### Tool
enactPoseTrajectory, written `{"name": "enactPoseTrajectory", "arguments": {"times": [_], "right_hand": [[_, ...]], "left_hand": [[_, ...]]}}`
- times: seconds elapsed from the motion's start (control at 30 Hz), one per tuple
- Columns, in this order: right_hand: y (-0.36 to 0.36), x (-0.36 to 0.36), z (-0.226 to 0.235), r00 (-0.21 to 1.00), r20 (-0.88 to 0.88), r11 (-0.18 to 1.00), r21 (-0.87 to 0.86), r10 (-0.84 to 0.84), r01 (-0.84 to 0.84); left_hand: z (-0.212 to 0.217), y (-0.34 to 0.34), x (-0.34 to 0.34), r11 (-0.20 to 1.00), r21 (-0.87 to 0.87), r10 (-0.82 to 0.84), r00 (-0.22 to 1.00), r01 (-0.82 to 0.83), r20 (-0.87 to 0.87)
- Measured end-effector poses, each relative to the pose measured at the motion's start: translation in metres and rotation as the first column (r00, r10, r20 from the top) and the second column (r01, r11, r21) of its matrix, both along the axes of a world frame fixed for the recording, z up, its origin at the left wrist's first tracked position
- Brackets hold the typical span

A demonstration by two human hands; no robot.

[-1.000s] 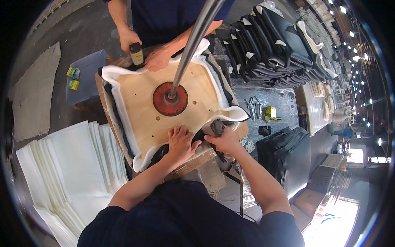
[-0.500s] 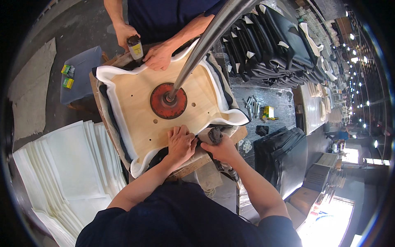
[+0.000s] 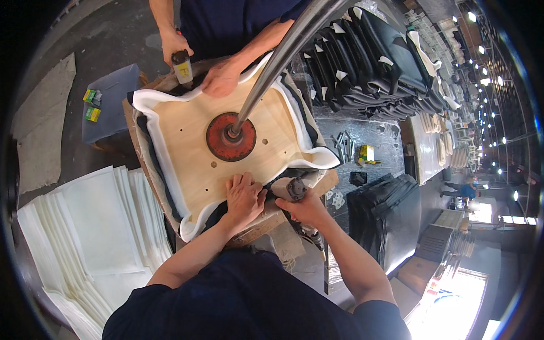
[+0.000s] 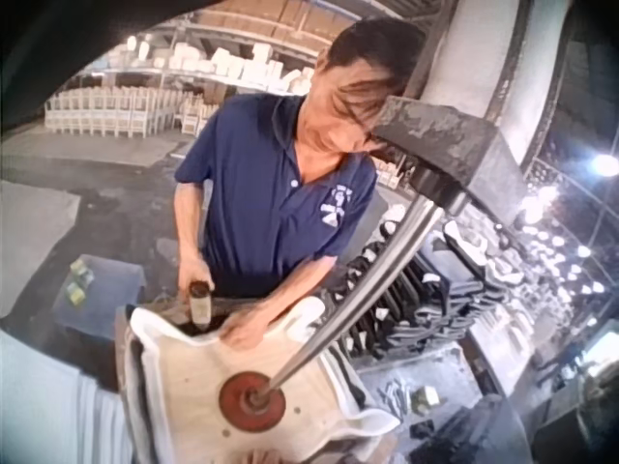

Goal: The person staples white fabric and black leather onto a chair seat frame using a pneumatic staple gun. They repeatedly position the fabric, pull it taut, and secure it around the edges while a coworker assists by holding the seat and applying adhesive.

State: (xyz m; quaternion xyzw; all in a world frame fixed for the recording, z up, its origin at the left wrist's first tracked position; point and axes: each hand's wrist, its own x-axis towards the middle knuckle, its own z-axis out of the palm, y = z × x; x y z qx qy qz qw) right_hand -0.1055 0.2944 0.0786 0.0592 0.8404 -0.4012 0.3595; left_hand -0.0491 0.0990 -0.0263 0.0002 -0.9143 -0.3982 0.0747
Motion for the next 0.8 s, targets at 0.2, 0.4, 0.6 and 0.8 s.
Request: {"name": "enactPoseTrajectory", "arguments": {"times": [0.2, 0.4, 0.6, 0.8], "right_hand": [[-0.011, -0.001, 0.002, 0.996, -0.01, 0.992, 0.094, 0.083, -0.082], [-0.018, -0.003, -0.002, 0.989, -0.088, 0.982, 0.158, 0.12, -0.105], [-0.019, 0.003, 0.01, 0.998, -0.051, 0.996, 0.08, 0.045, -0.041], [-0.015, 0.015, 0.008, 1.0, 0.011, 1.0, 0.004, -0.019, 0.019]], "left_hand": [[-0.002, 0.002, 0.003, 1.0, -0.003, 0.025, 0.999, -0.025, 0.025], [-0.001, -0.009, 0.007, 0.997, -0.068, -0.029, 0.999, 0.027, -0.032], [0.0, -0.019, 0.013, 0.993, -0.106, -0.053, 0.998, 0.05, -0.031], [-0.004, -0.016, 0.011, 0.998, -0.061, -0.024, 0.999, 0.022, -0.043]]}}
